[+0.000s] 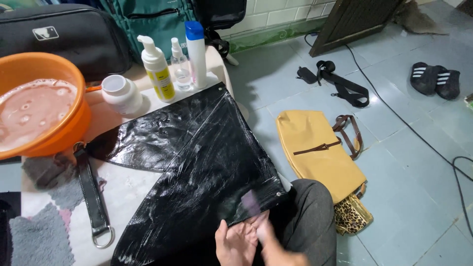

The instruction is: Cleaning a black leather bag using a toothbrush, soapy water, and a cloth.

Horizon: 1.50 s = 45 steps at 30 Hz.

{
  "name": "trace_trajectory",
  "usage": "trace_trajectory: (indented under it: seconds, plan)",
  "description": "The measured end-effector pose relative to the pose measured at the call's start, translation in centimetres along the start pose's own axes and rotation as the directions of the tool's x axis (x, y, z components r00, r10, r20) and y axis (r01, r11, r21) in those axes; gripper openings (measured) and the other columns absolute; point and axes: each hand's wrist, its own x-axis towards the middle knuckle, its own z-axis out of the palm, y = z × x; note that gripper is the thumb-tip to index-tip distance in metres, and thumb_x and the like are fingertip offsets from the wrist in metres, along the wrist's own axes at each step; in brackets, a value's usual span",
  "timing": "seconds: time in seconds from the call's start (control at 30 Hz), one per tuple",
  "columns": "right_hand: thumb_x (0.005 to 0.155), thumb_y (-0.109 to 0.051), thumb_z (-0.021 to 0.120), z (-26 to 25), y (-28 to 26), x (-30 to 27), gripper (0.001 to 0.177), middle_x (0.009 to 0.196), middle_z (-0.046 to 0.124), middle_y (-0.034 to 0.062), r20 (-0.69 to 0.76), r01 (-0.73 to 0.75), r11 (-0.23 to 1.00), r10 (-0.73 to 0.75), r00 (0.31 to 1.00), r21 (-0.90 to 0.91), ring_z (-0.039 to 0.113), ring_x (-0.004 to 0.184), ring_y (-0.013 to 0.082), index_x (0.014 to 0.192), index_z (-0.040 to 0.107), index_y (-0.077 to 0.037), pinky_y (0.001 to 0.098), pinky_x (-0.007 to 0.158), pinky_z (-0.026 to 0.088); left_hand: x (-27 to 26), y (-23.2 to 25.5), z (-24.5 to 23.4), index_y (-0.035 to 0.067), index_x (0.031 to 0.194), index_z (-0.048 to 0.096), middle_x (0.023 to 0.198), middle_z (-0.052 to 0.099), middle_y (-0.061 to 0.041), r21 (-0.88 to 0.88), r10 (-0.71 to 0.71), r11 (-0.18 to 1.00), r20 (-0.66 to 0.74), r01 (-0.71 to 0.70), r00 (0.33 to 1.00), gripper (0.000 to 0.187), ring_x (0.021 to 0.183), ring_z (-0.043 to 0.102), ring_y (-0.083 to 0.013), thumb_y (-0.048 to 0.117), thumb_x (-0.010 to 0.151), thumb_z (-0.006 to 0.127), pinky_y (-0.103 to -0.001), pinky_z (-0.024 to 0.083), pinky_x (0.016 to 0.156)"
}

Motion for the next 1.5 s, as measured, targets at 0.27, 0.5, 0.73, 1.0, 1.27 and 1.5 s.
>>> trace_trajectory:
  seconds: [0.27,0.5,0.73,1.0,1.27,1.5]
  plan:
    - [0.087,-0.025,0.071,5.1,9.3,0.9,0.056,0.058,0.074,-0.0043,0.045,0.899,0.437,-0.898,0.438,-0.017,0.063,0.041,0.0089,0.138,0.061,-0.047,0.0269,0.048,0.055,0.4,-0.2,-0.3,-0.030,0.130,0.048,0.138,0.055,-0.044,-0.009,-0.058,0.998,-0.168,0.057,0.984,0.089,0.132,0.053,-0.0548,0.053,0.096,0.045,-0.063,0.035,0.116]
    - [0.099,-0.037,0.040,-10.0,-0.6,-2.0,0.074,0.092,0.070,0.0163,0.525,0.695,0.653,-0.496,0.692,-0.300,0.076,0.084,0.0287,0.162,0.005,-0.053,0.0423,0.078,0.057,0.3,-0.2,-0.2,-0.016,0.137,0.051,0.120,0.068,-0.038,0.020,-0.086,0.995,-0.267,0.094,0.960,0.084,0.113,0.068,-0.0465,0.052,0.091,0.036,-0.058,0.049,0.107]
    - [0.094,-0.018,0.051,-5.5,2.7,2.4,0.064,0.059,0.070,0.0158,0.367,0.892,0.430,-0.814,0.450,-0.138,0.067,0.038,0.0239,0.156,0.036,-0.025,0.0457,0.046,0.058,0.3,0.1,-0.2,-0.023,0.137,0.045,0.133,0.059,-0.042,0.037,-0.119,0.991,-0.161,0.127,0.980,0.088,0.127,0.058,-0.0485,0.053,0.093,0.037,-0.055,0.040,0.114]
    - [0.089,-0.075,0.041,-16.8,-7.4,-3.7,0.079,0.131,0.075,0.0098,0.528,0.258,0.965,-0.198,0.826,-0.042,0.071,0.125,0.0231,0.136,0.060,-0.014,0.0330,0.108,0.053,0.3,-0.9,-3.2,-0.010,0.150,0.036,0.147,0.052,-0.033,0.029,-0.083,0.996,0.138,0.080,0.987,0.079,0.140,0.049,-0.0448,0.051,0.099,0.040,-0.052,0.033,0.121]
    - [0.087,-0.022,0.057,-7.4,0.9,6.5,0.069,0.076,0.072,0.0254,0.531,0.935,0.332,-0.773,0.347,-0.128,0.070,0.066,0.0455,0.153,0.039,-0.022,0.0518,0.066,0.055,1.9,-0.1,0.4,0.006,0.164,0.013,0.169,0.016,-0.024,-0.064,0.011,0.998,0.365,0.013,0.931,0.066,0.157,0.014,-0.0399,0.035,0.113,0.042,-0.051,0.011,0.131]
    - [0.093,-0.021,0.052,-17.5,-4.4,4.5,0.087,0.080,0.083,0.0051,0.252,0.836,0.518,-0.797,0.548,-0.179,0.077,0.056,0.0289,0.166,0.008,-0.036,0.0425,0.057,0.053,2.8,-0.1,4.0,-0.008,0.155,0.021,0.157,0.040,-0.033,-0.009,0.039,0.999,0.198,-0.038,0.979,0.060,0.147,0.037,-0.0482,0.021,0.108,0.043,-0.061,0.020,0.125]
